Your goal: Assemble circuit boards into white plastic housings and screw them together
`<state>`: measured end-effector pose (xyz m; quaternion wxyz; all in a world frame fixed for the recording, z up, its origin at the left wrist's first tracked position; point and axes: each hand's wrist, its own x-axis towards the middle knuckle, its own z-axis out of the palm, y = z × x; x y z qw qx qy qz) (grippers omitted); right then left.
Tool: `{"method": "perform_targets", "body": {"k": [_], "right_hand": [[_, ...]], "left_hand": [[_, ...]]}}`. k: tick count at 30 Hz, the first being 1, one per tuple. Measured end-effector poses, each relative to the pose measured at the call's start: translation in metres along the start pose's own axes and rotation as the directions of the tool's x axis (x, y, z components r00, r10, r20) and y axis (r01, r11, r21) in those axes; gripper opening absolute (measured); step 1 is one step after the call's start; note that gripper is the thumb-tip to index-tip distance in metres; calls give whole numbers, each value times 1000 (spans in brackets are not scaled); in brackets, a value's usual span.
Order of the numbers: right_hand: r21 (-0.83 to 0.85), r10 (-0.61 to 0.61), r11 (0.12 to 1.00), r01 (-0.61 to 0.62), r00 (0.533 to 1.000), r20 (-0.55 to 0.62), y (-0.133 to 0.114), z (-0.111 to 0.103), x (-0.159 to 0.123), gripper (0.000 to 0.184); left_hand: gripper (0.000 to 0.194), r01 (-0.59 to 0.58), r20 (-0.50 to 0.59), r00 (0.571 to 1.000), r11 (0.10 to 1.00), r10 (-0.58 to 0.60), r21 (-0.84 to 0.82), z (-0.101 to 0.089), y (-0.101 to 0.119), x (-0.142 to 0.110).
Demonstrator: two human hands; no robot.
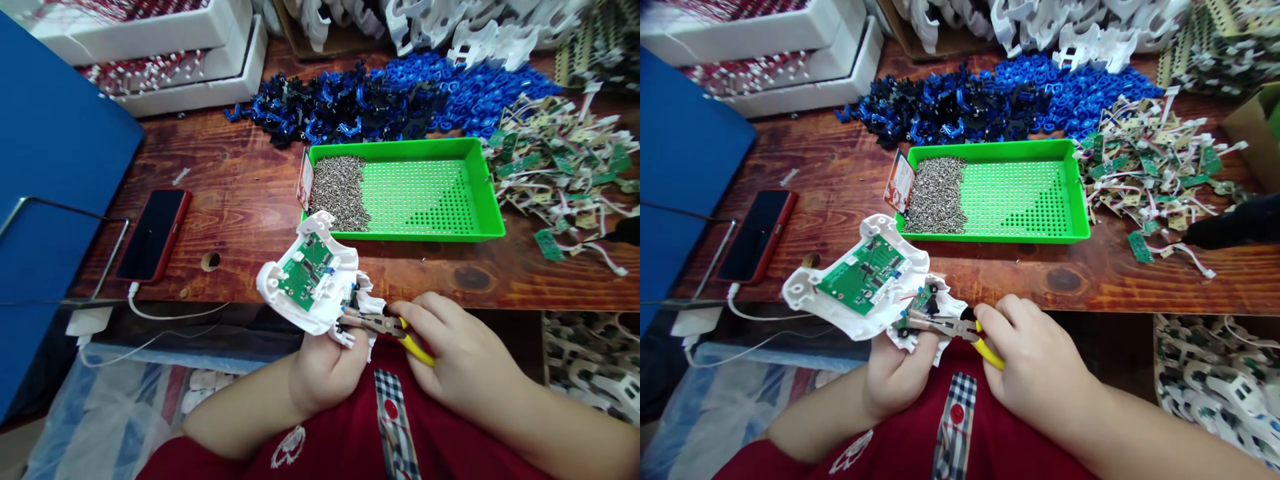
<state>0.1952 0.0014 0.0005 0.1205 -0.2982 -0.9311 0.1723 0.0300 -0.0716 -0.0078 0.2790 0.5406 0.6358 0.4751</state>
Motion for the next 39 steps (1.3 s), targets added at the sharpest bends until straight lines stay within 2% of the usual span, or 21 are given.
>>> {"method": "perform_targets", "body": {"k": [5,10,15,20,24,27,31,35,39], "right_hand": [[105,33,994,-37,999,36,-4,5,2,32],[234,89,966,-111,991,104,-7,6,4,30],[420,134,879,-224,963,234,-11,7,9,25],[526,152,797,-299,940,304,-15,4,13,23],[570,106,751,-333,913,394,-14,-2,17,22],[525,91,790,-315,908,408,-10,-8,19,19],[479,82,826,-297,905,418,-2,-15,15,24],[488,65,829,-272,914,400,7,-19,5,33],[527,69,795,-300,908,414,15,-20,-1,33]], "left_hand": [[19,-67,-26,997,996,69,59,-2,-6,-1],[20,-113,25,994,988,111,109,-8,-3,4],[21,-198,29,980,963,196,183,-10,-7,8],[28,-182,41,983,954,177,237,-11,-7,9],[27,-191,118,979,948,165,254,-12,-5,7],[27,-123,73,991,980,113,154,-10,-6,5],[27,34,-37,998,988,-40,-149,-3,-8,3],[37,147,-91,973,873,-212,-465,4,-6,0],[40,299,-9,914,688,-406,-661,5,2,0]]}}
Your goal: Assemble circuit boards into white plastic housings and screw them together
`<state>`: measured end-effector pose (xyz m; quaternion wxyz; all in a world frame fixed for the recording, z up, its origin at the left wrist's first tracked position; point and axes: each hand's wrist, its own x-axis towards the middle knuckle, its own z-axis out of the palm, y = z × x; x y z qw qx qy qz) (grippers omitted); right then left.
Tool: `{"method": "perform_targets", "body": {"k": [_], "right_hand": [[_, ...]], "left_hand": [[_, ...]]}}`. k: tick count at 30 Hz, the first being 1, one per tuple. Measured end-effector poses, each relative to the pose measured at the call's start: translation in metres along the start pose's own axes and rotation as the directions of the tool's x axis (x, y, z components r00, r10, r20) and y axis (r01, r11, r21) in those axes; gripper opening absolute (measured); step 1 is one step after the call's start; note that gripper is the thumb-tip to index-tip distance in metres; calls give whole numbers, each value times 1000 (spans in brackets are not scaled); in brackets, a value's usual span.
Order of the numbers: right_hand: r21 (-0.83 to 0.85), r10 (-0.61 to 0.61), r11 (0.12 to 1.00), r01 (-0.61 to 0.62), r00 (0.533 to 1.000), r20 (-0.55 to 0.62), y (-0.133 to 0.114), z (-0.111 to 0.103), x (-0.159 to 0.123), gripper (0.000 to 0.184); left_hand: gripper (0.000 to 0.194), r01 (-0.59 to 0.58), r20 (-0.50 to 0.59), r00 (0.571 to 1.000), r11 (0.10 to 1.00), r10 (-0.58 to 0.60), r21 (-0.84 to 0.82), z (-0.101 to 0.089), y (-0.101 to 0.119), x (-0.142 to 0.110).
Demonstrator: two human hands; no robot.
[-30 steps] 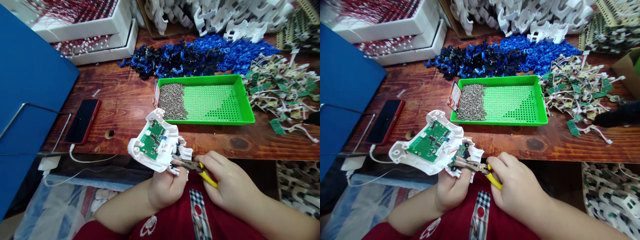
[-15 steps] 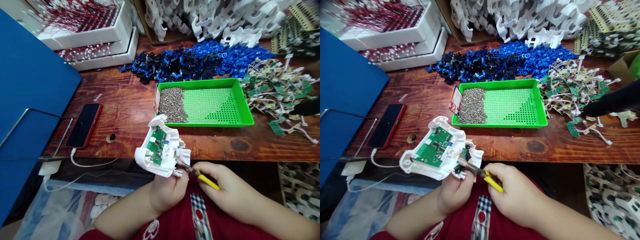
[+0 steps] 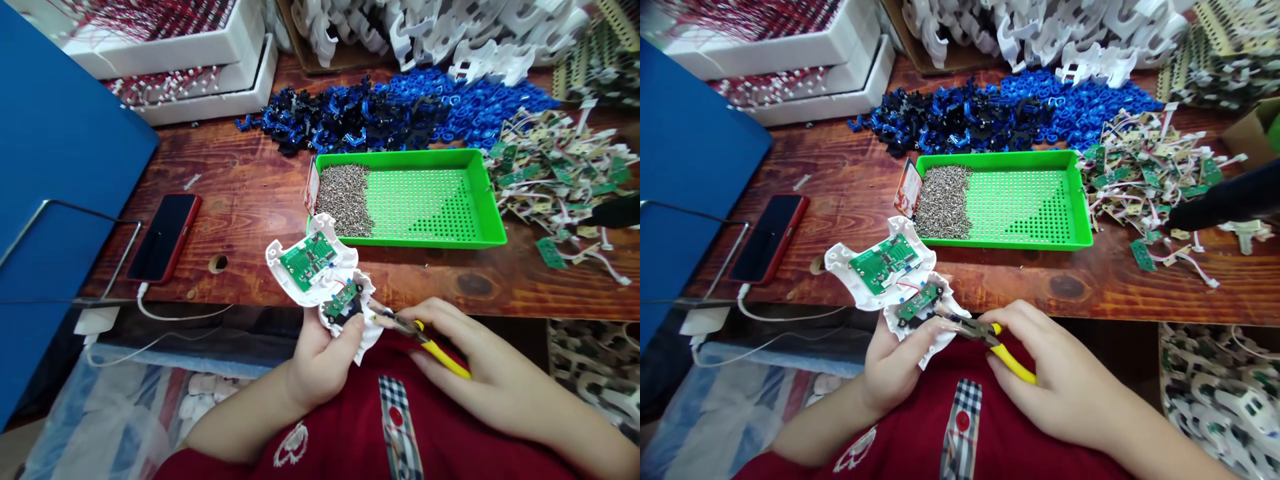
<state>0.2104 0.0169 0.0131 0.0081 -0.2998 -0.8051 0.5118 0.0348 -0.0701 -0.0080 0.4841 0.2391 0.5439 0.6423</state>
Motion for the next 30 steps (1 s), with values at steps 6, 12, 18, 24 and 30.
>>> {"method": "perform_targets", "body": {"k": [6,12,18,24,30], "right_hand": [[280,81,955,-95,995,59,7,-7,-6,40],[616,97,779,-115,993,62,14,-9,-13,37],[701,131,703,-119,991,36,24,-5,-15,42],[714,132,689,-123,990,44,26,-3,-11,41],[717,121,687,-116,992,44,20,-5,-6,38]], "left_hand": [[44,221,7,974,933,-228,-284,2,14,-1],[42,272,170,959,893,-224,-358,2,23,4],[32,351,396,902,827,-173,-439,1,26,12],[34,426,456,873,728,-174,-537,-2,26,15],[42,458,498,853,685,-159,-566,-3,25,17]]}}
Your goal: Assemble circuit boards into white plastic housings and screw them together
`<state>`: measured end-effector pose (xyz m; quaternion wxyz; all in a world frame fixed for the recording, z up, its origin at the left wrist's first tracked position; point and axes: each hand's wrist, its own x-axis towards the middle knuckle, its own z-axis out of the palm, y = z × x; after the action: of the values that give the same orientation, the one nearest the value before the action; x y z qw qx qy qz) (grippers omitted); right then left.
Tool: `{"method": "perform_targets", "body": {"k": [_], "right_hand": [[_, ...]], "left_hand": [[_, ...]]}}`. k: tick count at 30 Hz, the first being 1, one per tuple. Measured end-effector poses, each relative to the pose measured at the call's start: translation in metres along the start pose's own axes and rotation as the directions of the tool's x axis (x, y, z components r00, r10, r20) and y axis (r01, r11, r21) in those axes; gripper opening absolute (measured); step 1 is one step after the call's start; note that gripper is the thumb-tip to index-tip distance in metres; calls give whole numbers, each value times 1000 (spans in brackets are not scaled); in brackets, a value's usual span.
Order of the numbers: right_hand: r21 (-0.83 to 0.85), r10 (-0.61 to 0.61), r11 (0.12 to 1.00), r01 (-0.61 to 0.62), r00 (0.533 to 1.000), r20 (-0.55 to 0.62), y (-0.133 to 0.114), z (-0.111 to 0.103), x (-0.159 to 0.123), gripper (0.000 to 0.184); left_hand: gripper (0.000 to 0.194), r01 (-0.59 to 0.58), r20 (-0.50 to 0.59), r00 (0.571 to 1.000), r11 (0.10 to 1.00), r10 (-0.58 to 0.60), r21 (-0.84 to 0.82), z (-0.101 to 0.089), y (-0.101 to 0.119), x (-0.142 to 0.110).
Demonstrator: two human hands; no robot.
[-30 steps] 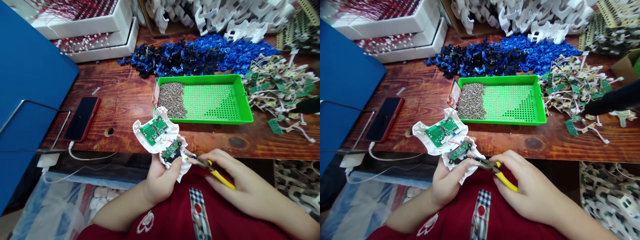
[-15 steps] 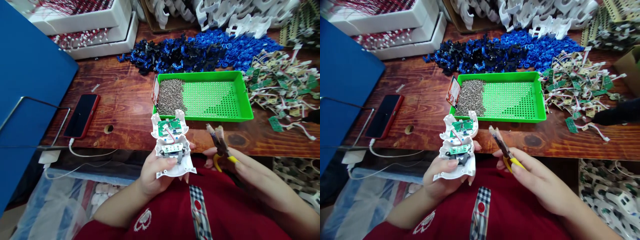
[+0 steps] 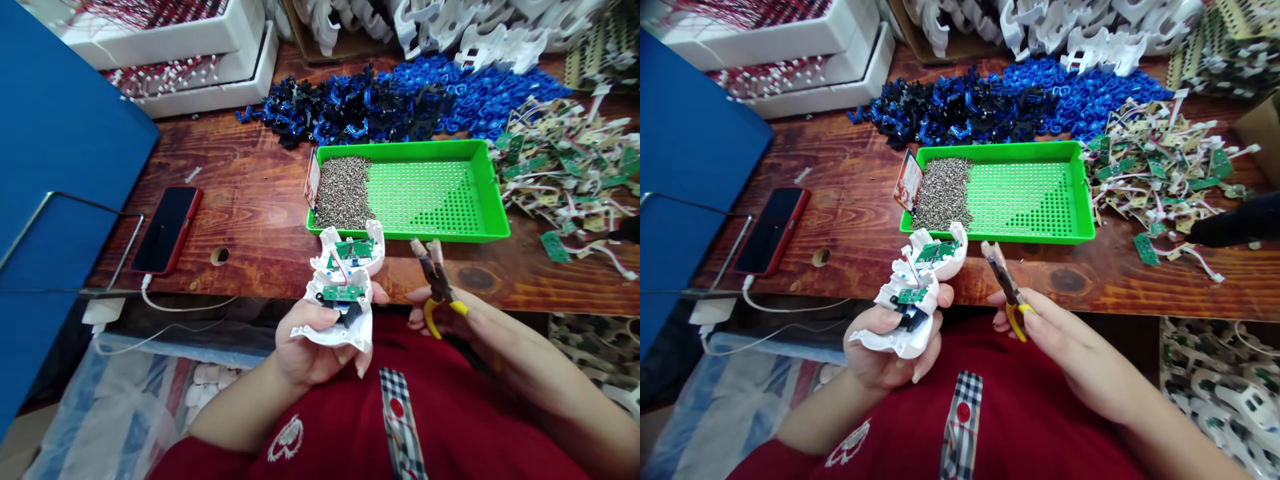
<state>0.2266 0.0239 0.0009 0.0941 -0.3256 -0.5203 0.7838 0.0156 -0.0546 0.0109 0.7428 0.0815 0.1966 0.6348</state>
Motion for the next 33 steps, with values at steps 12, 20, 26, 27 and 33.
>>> {"method": "perform_targets", "body": {"k": [12,20,26,27,33], "right_hand": [[-80,-52,996,50,998,-21,1,-1,0,35],[-659,-556,685,310,807,-198,4,-21,-10,36],[-744,-750,655,128,227,-621,28,-64,-37,51],[-709,-717,696,109,154,-680,29,-72,-40,52],[-535,-511,844,-38,247,-824,5,-124,-38,48]], "left_hand": [[41,-17,-16,1000,1000,17,-2,0,-1,-1],[35,97,-266,964,905,19,415,7,1,-8],[52,221,-564,784,733,259,643,10,-8,-6],[53,229,-560,777,698,288,678,9,-10,-3],[41,248,-513,794,597,325,763,12,-9,18]]}}
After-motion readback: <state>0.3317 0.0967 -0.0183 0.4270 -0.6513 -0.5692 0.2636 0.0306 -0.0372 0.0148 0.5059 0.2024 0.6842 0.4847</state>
